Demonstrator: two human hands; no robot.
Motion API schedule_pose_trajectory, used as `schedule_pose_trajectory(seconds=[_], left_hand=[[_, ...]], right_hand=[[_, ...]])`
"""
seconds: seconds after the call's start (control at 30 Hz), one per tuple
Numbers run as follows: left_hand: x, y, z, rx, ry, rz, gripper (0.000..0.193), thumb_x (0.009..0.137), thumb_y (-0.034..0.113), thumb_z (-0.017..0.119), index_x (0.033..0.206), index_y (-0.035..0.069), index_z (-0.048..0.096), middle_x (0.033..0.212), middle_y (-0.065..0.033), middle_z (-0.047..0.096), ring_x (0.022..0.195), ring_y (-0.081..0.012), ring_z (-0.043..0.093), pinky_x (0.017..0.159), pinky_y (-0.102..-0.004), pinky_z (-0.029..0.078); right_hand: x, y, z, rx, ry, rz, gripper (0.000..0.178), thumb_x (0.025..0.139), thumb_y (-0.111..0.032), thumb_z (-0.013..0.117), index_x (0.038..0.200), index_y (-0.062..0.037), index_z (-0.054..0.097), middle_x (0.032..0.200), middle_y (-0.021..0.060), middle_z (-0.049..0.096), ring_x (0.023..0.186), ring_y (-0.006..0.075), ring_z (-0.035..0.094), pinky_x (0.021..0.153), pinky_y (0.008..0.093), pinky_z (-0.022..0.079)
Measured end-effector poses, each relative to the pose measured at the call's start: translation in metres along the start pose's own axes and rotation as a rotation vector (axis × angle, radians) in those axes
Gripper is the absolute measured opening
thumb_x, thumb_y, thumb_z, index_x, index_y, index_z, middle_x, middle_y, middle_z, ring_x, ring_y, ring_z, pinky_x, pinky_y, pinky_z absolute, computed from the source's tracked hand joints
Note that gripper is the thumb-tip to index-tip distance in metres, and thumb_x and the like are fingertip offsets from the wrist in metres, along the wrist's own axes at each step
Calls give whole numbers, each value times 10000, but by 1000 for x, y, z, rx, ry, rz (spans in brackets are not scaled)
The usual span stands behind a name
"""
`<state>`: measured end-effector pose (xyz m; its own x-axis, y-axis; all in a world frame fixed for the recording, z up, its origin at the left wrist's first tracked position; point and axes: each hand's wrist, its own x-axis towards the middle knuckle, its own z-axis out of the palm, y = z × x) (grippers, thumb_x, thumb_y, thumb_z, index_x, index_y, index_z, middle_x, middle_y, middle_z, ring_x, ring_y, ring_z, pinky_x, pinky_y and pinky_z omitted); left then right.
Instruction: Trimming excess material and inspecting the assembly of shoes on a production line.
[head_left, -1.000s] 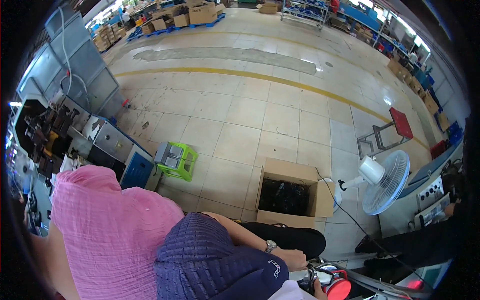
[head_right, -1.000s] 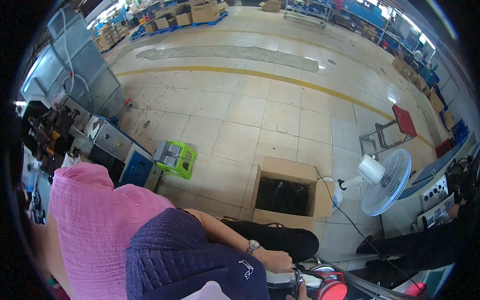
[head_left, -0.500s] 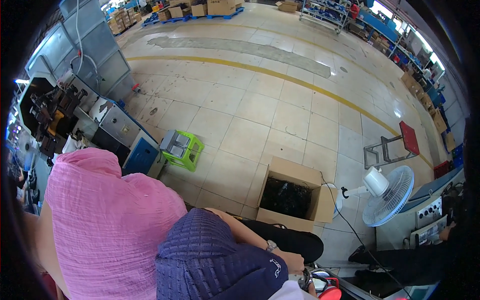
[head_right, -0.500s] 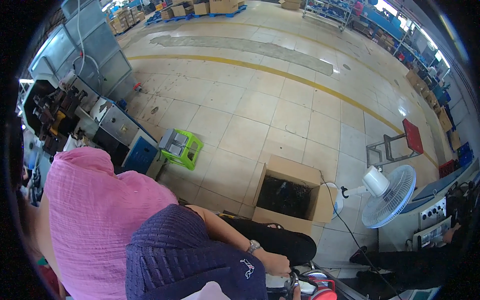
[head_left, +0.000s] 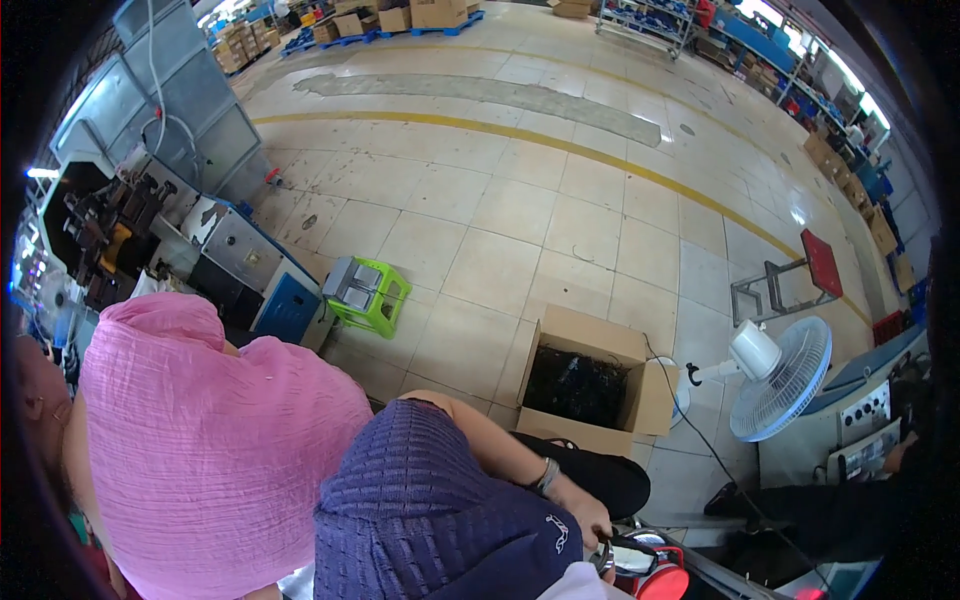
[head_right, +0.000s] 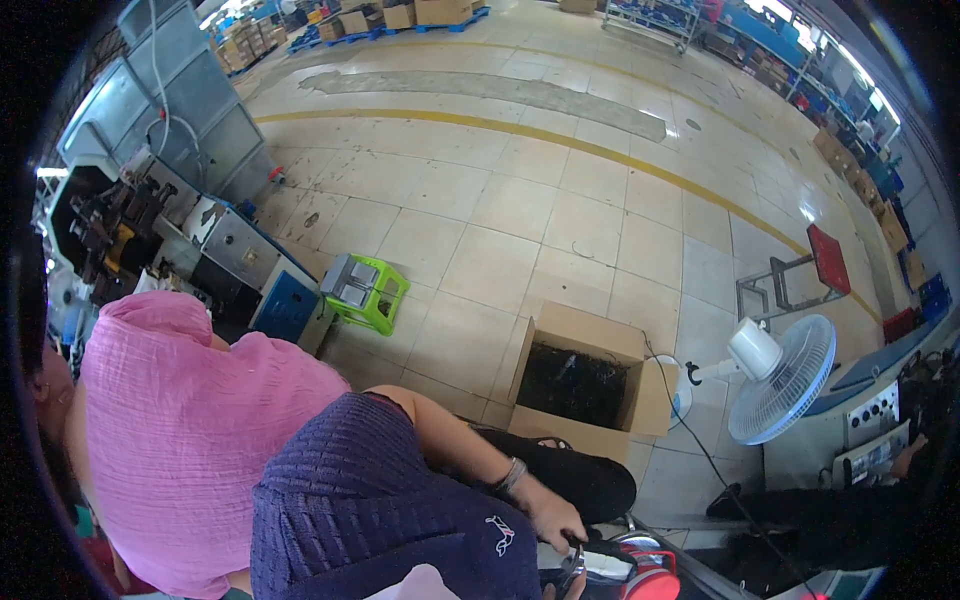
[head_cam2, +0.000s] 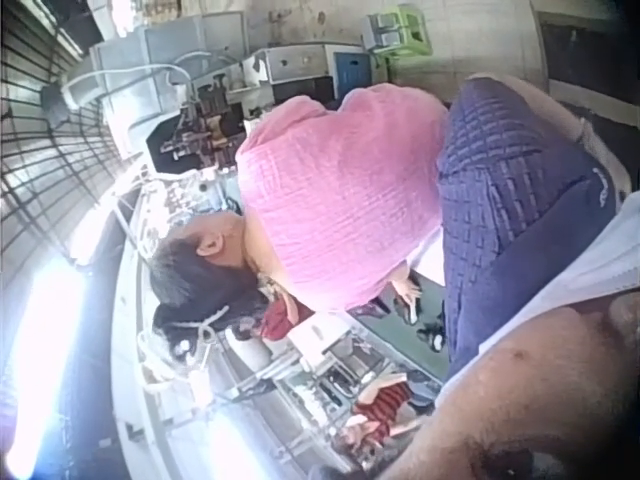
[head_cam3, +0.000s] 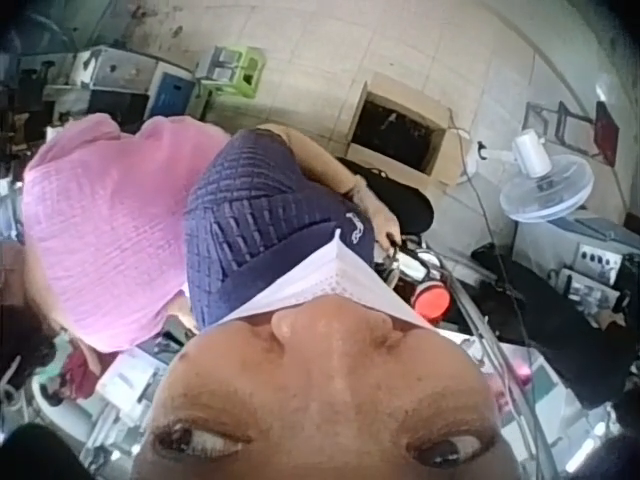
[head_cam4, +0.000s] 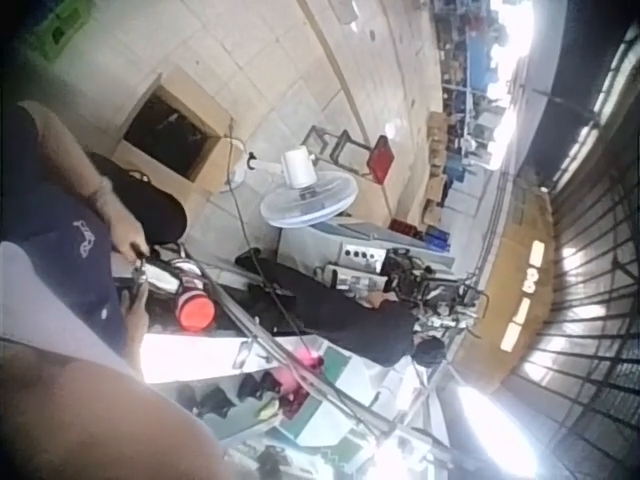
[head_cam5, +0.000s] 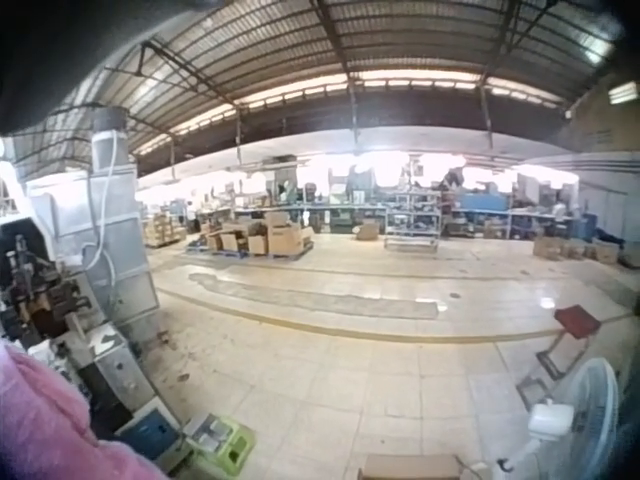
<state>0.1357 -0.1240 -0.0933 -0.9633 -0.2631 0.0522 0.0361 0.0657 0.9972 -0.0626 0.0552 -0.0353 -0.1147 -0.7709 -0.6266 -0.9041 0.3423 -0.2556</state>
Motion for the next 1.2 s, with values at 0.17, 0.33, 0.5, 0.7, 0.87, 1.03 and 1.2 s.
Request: schedule_pose_trajectory(seconds=[0.17, 0.33, 0.5, 0.7, 0.87, 1.03, 1.2], left_hand=[[26, -7, 4, -1171, -209, -554, 731, 845, 497, 661, 1443, 198, 364, 1440, -61, 424, 1216, -173, 464, 856, -323, 488], [40, -10, 22, -1076, -156, -505, 955, 768, 485, 741, 1514, 233, 201, 1502, -117, 307, 1290, -222, 389, 1025, -364, 377], [40, 0, 17, -994, -231, -413, 907, 820, 400, 674, 1525, 262, 121, 1482, -131, 323, 1241, -223, 462, 973, -377, 443], [50, -14, 22, -809, -124, -440, 704, 789, 329, 667, 1424, 250, 372, 1218, -88, 600, 936, -223, 644, 819, -430, 503], [50, -15, 16, -827, -200, -382, 854, 772, 303, 690, 1483, 354, 220, 1356, -81, 480, 1137, -225, 522, 919, -428, 449], [38, 7, 10, -694, -90, -478, 753, 733, 340, 726, 1403, 251, 393, 1250, -53, 567, 1077, -196, 541, 912, -411, 422], [40, 8, 14, -879, -229, -510, 825, 744, 337, 723, 1455, 265, 312, 1370, -69, 473, 1145, -194, 496, 936, -371, 414]], right_hand=[[-29, -34, -20, 134, 281, -70, 628, 902, -380, 592, 1429, -144, 344, 739, 304, 616, 670, 482, 605, 568, 537, 457], [-48, -71, -20, 236, 397, -104, 597, 901, -396, 593, 1410, -165, 384, 709, 303, 603, 630, 503, 575, 524, 531, 438], [-49, -65, -72, 538, -10, -33, 534, 923, -88, 585, 1414, -97, 375, 622, 43, 569, 509, 87, 481, 455, 261, 422], [-21, -52, -102, 658, 593, -155, 505, 928, -249, 595, 1359, -29, 449, 823, 113, 670, 608, 195, 617, 583, 313, 513], [-14, -54, -104, -154, 626, -515, 651, 945, -399, 498, 1474, -139, 221, 928, 275, 657, 853, 476, 624, 756, 516, 490], [-23, -51, -108, 25, 281, 162, 629, 951, -401, 465, 1480, -176, 211, 978, 283, 646, 861, 495, 612, 762, 534, 483], [-4, -15, -87, -226, 111, 20, 649, 949, -408, 458, 1488, -163, 191, 1127, 312, 588, 991, 496, 575, 834, 543, 454]])
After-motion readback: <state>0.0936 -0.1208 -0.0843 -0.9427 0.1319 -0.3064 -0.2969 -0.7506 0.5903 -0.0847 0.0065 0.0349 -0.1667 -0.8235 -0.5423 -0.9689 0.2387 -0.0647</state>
